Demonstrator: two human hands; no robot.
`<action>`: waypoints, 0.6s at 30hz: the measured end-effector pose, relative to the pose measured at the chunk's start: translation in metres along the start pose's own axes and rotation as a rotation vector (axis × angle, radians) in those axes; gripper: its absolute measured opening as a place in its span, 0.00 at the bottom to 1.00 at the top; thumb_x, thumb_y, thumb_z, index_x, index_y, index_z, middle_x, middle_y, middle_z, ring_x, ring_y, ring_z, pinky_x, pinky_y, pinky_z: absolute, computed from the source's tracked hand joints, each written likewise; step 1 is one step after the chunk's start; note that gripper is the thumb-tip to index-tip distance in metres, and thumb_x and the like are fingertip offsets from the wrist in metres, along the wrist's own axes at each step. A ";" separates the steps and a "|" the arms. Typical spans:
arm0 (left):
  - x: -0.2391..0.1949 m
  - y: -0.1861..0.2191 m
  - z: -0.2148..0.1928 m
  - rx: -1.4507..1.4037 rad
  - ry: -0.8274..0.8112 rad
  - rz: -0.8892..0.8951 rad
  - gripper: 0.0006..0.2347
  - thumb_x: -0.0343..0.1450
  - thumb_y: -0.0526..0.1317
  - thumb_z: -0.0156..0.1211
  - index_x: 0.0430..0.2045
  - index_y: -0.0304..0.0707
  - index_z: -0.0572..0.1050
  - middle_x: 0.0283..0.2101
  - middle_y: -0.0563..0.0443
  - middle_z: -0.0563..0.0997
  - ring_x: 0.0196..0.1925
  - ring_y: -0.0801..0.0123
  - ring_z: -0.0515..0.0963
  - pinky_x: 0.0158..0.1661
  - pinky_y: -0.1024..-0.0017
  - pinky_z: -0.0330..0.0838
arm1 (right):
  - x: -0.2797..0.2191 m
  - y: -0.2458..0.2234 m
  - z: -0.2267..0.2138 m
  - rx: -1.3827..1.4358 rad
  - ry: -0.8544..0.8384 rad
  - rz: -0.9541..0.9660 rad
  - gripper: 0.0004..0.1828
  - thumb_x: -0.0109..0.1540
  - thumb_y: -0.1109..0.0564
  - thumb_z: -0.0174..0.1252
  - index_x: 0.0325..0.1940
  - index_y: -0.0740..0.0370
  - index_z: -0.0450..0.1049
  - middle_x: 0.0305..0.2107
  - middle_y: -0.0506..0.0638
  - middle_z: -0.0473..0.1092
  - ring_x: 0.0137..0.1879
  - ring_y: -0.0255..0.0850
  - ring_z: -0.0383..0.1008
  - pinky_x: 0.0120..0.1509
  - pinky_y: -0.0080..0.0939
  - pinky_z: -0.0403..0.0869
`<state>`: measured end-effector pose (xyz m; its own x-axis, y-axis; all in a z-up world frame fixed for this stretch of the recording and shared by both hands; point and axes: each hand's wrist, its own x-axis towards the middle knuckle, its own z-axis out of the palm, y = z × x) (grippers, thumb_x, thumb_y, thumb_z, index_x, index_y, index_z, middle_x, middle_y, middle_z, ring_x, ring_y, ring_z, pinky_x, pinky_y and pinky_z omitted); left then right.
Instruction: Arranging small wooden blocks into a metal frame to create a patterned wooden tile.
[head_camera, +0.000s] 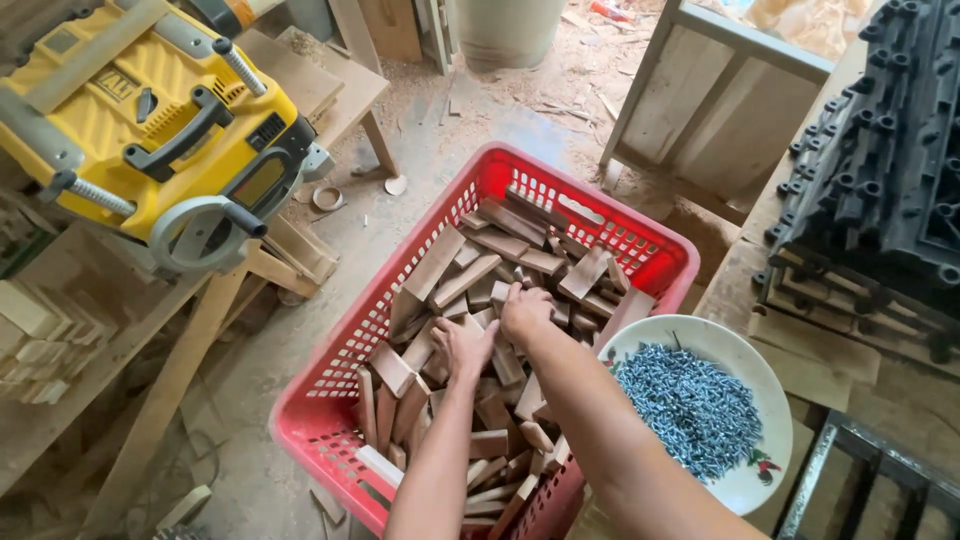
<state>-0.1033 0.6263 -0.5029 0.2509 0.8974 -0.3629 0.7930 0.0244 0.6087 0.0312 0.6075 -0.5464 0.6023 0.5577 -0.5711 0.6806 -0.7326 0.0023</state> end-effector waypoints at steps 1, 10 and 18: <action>0.023 -0.011 0.021 -0.001 -0.002 -0.008 0.52 0.58 0.58 0.75 0.67 0.18 0.51 0.65 0.18 0.61 0.71 0.31 0.62 0.66 0.42 0.59 | 0.001 0.001 0.000 -0.005 -0.006 -0.002 0.47 0.68 0.38 0.53 0.78 0.68 0.43 0.62 0.83 0.55 0.67 0.79 0.54 0.51 0.75 0.69; 0.033 -0.044 0.016 0.003 -0.098 -0.210 0.30 0.55 0.37 0.63 0.51 0.21 0.61 0.45 0.28 0.81 0.52 0.34 0.82 0.47 0.47 0.78 | 0.009 -0.024 0.019 0.007 0.135 0.141 0.26 0.67 0.55 0.41 0.67 0.73 0.56 0.47 0.76 0.68 0.48 0.76 0.70 0.36 0.82 0.65; 0.023 -0.083 0.026 -0.021 -0.093 -0.244 0.26 0.52 0.38 0.66 0.47 0.34 0.71 0.49 0.43 0.82 0.58 0.49 0.81 0.50 0.50 0.79 | -0.017 -0.038 0.003 0.324 0.190 0.370 0.47 0.59 0.39 0.67 0.69 0.57 0.47 0.60 0.76 0.58 0.64 0.72 0.60 0.62 0.71 0.58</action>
<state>-0.1485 0.6338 -0.5802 0.1042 0.8197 -0.5632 0.8251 0.2450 0.5091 -0.0057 0.6249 -0.5392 0.8632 0.2776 -0.4216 0.2621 -0.9603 -0.0956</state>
